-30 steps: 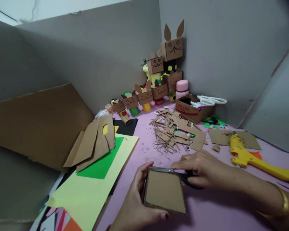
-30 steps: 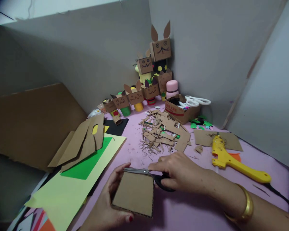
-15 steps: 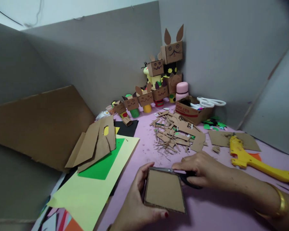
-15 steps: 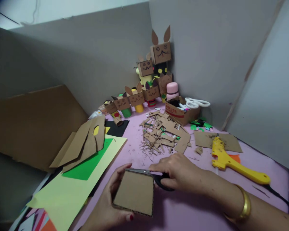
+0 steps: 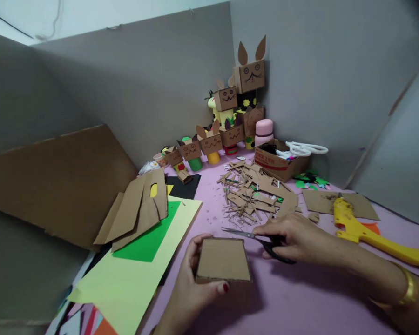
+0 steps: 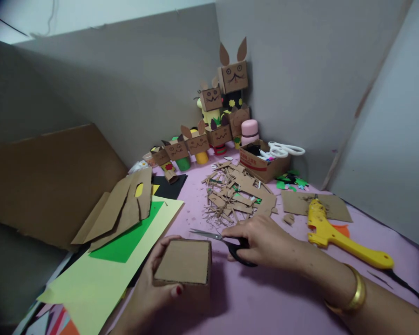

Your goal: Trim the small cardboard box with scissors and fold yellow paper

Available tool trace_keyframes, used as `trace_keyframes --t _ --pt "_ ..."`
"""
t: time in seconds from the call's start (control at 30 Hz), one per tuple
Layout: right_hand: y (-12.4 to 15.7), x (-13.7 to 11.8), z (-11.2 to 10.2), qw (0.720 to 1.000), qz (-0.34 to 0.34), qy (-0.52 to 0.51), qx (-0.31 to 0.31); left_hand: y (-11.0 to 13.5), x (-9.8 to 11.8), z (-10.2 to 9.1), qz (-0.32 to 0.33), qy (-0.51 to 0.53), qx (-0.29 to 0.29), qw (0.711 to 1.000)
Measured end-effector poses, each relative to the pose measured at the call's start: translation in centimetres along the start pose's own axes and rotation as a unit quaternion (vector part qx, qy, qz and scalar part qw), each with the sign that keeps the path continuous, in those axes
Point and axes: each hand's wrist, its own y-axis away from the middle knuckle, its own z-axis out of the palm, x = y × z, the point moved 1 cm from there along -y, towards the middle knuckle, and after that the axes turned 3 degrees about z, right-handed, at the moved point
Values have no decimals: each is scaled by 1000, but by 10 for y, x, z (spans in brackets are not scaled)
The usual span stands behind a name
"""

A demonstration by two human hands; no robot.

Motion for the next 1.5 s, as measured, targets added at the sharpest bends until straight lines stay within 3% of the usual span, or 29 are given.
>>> trace_keyframes --t 0.27,0.53,0.87,1.03,1.27,1.4,1.5 --pt "1 3 -5 999 -13 2 -49 -2 8 0 -24 9 25 999" --pt "0 10 -6 996 34 -43 -69 4 14 -2 -102 119 116 981" --pt "-6 12 1 990 85 -84 -80 0 6 -11 -138 189 112 966" --pt "-9 14 6 990 100 -76 -61 -3 3 -13 -155 246 149 945" --pt "-9 17 20 997 69 -12 -37 -8 -4 -18 -151 346 211 902" --pt "-11 14 26 997 67 1 -31 -11 -18 -32 -156 399 250 869" --pt "-14 12 33 998 70 4 -6 -15 -34 -47 -158 433 238 855"
